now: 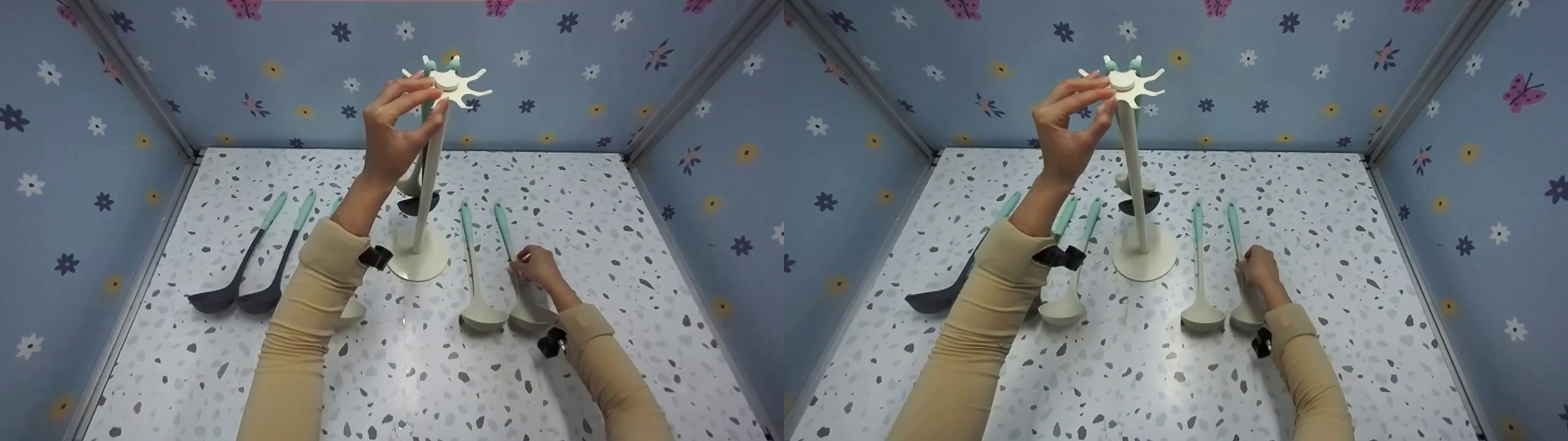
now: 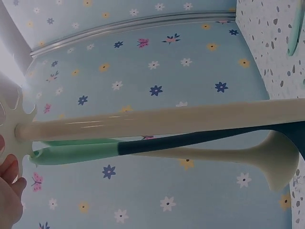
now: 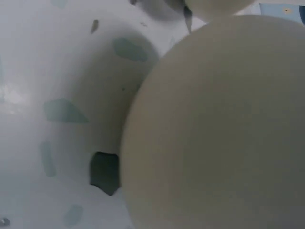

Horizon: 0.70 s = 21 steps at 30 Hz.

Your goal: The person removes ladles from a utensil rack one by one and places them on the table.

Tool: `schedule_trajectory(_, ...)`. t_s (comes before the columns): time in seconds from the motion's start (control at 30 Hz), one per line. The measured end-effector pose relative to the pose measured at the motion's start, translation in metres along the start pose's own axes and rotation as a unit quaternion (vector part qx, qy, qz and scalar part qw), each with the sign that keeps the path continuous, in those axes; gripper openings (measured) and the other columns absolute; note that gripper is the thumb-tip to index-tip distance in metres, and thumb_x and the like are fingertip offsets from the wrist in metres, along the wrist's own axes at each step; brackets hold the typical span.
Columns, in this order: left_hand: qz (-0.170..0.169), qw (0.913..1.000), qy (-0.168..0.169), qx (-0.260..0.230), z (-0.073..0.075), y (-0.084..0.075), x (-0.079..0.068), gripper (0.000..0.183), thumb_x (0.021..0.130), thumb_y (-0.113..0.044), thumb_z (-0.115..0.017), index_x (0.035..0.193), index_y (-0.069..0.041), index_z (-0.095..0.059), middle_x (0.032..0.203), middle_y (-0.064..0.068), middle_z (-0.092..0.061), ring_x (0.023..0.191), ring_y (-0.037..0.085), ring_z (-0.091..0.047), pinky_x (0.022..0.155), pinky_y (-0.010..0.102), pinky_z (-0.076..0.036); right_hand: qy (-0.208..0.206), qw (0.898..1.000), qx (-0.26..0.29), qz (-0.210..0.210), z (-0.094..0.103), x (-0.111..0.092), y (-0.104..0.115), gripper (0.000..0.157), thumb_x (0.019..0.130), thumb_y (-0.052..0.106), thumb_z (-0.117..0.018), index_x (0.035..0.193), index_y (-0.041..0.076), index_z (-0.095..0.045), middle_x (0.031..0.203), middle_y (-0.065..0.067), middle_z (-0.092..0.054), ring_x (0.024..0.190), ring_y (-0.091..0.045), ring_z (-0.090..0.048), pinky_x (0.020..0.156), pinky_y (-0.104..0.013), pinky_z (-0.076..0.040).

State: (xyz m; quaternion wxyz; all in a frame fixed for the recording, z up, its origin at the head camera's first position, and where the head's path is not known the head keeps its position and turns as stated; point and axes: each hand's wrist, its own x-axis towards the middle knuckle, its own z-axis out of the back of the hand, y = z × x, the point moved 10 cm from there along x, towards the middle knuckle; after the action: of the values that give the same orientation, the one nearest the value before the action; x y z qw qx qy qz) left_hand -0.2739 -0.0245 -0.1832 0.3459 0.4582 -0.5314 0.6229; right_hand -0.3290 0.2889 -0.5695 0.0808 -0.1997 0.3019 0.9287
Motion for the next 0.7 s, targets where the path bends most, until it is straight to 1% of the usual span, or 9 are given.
schedule_trajectory(0.13,0.004,0.9998,0.019,0.003,-0.002,0.0,0.001,0.011,0.072,0.005,-0.067,0.082,0.011,-0.065,0.086,0.024,-0.061,0.095,0.037,-0.056,0.09,0.028,-0.041,-0.031,0.999,-0.001,0.044,0.016,-0.005,0.018,0.037,0.086,0.018,-0.057,0.111,-0.008,-0.049,0.104,-0.026,-0.053,0.089,-0.032,-0.054,0.072,-0.038,-0.047)
schedule_trajectory(0.3,0.019,0.9985,0.049,0.017,-0.005,0.004,0.001,0.012,0.074,0.002,-0.066,0.084,0.009,-0.066,0.089,0.022,-0.062,0.099,0.035,-0.055,0.092,0.026,-0.039,-0.072,0.991,0.012,0.113,0.034,-0.016,0.046,0.033,0.086,0.015,-0.057,0.107,-0.01,-0.051,0.099,-0.025,-0.054,0.09,-0.034,-0.055,0.074,-0.042,-0.047)
schedule_trajectory(0.4,0.024,0.9963,0.074,0.037,-0.008,0.016,-0.002,0.015,0.078,-0.006,-0.065,0.087,0.006,-0.067,0.092,0.018,-0.062,0.102,0.03,-0.054,0.093,0.024,-0.037,-0.096,0.982,0.018,0.16,0.045,-0.024,0.064,0.028,0.085,0.012,-0.058,0.103,-0.01,-0.054,0.095,-0.024,-0.056,0.087,-0.034,-0.056,0.074,-0.042,-0.047)
schedule_trajectory(0.53,0.021,0.9914,0.111,0.065,-0.013,0.027,-0.005,0.02,0.083,-0.017,-0.062,0.091,0.0,-0.068,0.096,0.012,-0.063,0.106,0.022,-0.052,0.094,0.022,-0.034,-0.116,0.971,0.028,0.208,0.059,-0.035,0.09,0.025,0.085,0.011,-0.059,0.1,-0.008,-0.056,0.092,-0.022,-0.058,0.084,-0.032,-0.057,0.074,-0.042,-0.047)
schedule_trajectory(0.63,0.022,0.9864,0.136,0.089,-0.015,0.026,-0.003,0.023,0.085,-0.021,-0.059,0.093,-0.001,-0.068,0.099,0.012,-0.061,0.105,0.019,-0.052,0.092,0.02,-0.035,-0.133,0.959,0.038,0.248,0.072,-0.045,0.113,0.023,0.085,0.011,-0.059,0.099,-0.007,-0.058,0.091,-0.021,-0.059,0.083,-0.032,-0.057,0.073,-0.041,-0.047)
schedule_trajectory(0.7,0.024,0.9821,0.15,0.111,-0.016,0.024,-0.003,0.026,0.086,-0.023,-0.058,0.095,-0.001,-0.067,0.102,0.012,-0.06,0.105,0.018,-0.051,0.09,0.02,-0.037,-0.147,0.947,0.047,0.281,0.081,-0.053,0.13,0.022,0.085,0.011,-0.059,0.099,-0.006,-0.059,0.09,-0.019,-0.06,0.081,-0.03,-0.057,0.07,-0.039,-0.047)
